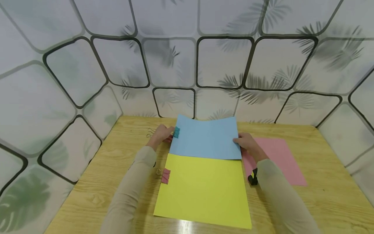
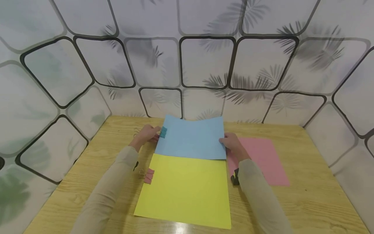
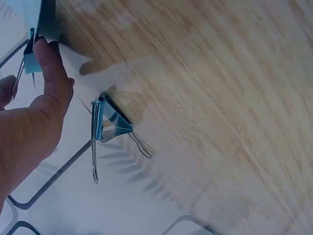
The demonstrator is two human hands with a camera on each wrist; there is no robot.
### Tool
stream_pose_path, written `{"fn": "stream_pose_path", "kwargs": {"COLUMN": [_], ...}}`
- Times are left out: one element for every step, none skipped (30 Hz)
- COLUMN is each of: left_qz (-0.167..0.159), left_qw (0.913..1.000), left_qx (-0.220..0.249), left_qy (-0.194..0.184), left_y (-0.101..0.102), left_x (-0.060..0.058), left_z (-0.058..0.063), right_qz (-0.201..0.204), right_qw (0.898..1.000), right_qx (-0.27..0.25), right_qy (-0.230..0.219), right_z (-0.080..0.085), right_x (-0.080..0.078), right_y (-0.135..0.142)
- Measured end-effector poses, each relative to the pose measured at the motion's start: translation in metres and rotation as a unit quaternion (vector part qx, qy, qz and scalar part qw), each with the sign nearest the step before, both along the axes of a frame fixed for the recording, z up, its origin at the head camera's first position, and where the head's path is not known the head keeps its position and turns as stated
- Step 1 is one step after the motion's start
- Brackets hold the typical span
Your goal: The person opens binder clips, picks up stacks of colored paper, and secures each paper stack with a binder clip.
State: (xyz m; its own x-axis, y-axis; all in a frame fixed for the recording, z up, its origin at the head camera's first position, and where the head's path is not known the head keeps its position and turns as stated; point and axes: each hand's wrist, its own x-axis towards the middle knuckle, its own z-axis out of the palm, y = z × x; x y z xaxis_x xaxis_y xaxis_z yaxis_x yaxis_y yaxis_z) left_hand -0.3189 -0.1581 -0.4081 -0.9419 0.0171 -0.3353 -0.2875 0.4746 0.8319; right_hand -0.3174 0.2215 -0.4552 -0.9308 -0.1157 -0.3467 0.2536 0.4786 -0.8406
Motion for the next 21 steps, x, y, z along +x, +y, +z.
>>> {"fn": "stream_pose_path", "kwargs": {"left_qz": [0.000, 0.000, -0.001, -0.002, -0.003, -0.005, -0.007, -0.008, -0.011, -0.013, -0.016, -0.020, -0.022, -0.026, -0.028, -0.031, -0.031, -0.030, -0.028, -0.028, -0.026], "left_qw": [1.0000, 1.0000, 1.0000, 0.9999, 0.9999, 0.9998, 0.9998, 0.9997, 0.9997, 0.9996, 0.9995, 0.9994, 0.9993, 0.9993, 0.9992, 0.9991, 0.9992, 0.9992, 0.9993, 0.9994, 0.9994], "left_qx": [-0.002, -0.005, -0.008, -0.011, -0.014, -0.016, -0.019, -0.022, -0.023, -0.026, -0.027, -0.028, -0.029, -0.029, -0.028, -0.028, -0.026, -0.025, -0.023, -0.023, -0.023], "left_qy": [-0.001, -0.002, -0.002, -0.003, -0.004, -0.005, -0.005, -0.006, -0.005, -0.005, -0.004, -0.002, -0.001, 0.000, 0.000, 0.000, 0.001, 0.001, 0.000, -0.002, -0.004], "left_y": [0.0004, 0.0008, 0.0012, 0.0015, 0.0018, 0.0022, 0.0024, 0.0027, 0.0028, 0.0026, 0.0025, 0.0023, 0.0020, 0.0018, 0.0015, 0.0013, 0.0011, 0.0010, 0.0011, 0.0010, 0.0011], "left_x": [-0.0004, -0.0009, -0.0015, -0.0022, -0.0031, -0.0039, -0.0047, -0.0053, -0.0062, -0.0068, -0.0072, -0.0074, -0.0076, -0.0075, -0.0074, -0.0071, -0.0067, -0.0064, -0.0062, -0.0060, -0.0064], "left_z": [-0.0002, 0.0002, 0.0005, 0.0005, 0.0004, 0.0004, 0.0005, 0.0006, 0.0002, -0.0002, -0.0004, -0.0006, -0.0011, -0.0014, -0.0019, -0.0021, -0.0023, -0.0025, -0.0024, -0.0021, -0.0020], "right_qz": [0.002, 0.004, 0.008, 0.010, 0.011, 0.012, 0.015, 0.015, 0.015, 0.015, 0.014, 0.016, 0.016, 0.016, 0.016, 0.016, 0.016, 0.015, 0.013, 0.012, 0.010], "right_qw": [1.000, 1.000, 1.000, 1.000, 1.000, 1.000, 1.000, 1.000, 1.000, 1.000, 1.000, 1.000, 1.000, 1.000, 1.000, 1.000, 1.000, 1.000, 1.000, 1.000, 1.000], "right_qx": [0.002, 0.004, 0.008, 0.011, 0.013, 0.016, 0.019, 0.020, 0.022, 0.023, 0.023, 0.023, 0.022, 0.023, 0.023, 0.022, 0.022, 0.021, 0.022, 0.023, 0.023], "right_qy": [-0.001, -0.002, -0.003, -0.003, -0.004, -0.005, -0.005, -0.006, -0.005, -0.005, -0.005, -0.004, -0.005, -0.004, -0.005, -0.006, -0.006, -0.006, -0.006, -0.006, -0.004], "right_z": [0.0000, 0.0001, 0.0003, 0.0005, 0.0005, 0.0007, 0.0011, 0.0015, 0.0021, 0.0026, 0.0029, 0.0034, 0.0037, 0.0040, 0.0040, 0.0038, 0.0035, 0.0030, 0.0025, 0.0027, 0.0026], "right_x": [0.0002, -0.0003, -0.0006, -0.0009, -0.0016, -0.0020, -0.0022, -0.0028, -0.0031, -0.0035, -0.0039, -0.0038, -0.0039, -0.0040, -0.0041, -0.0044, -0.0047, -0.0052, -0.0059, -0.0061, -0.0066], "right_y": [0.0003, 0.0003, 0.0005, 0.0006, 0.0005, 0.0004, 0.0007, 0.0007, 0.0006, 0.0005, 0.0004, 0.0006, 0.0007, 0.0009, 0.0010, 0.0012, 0.0014, 0.0014, 0.0015, 0.0013, 0.0007]}}
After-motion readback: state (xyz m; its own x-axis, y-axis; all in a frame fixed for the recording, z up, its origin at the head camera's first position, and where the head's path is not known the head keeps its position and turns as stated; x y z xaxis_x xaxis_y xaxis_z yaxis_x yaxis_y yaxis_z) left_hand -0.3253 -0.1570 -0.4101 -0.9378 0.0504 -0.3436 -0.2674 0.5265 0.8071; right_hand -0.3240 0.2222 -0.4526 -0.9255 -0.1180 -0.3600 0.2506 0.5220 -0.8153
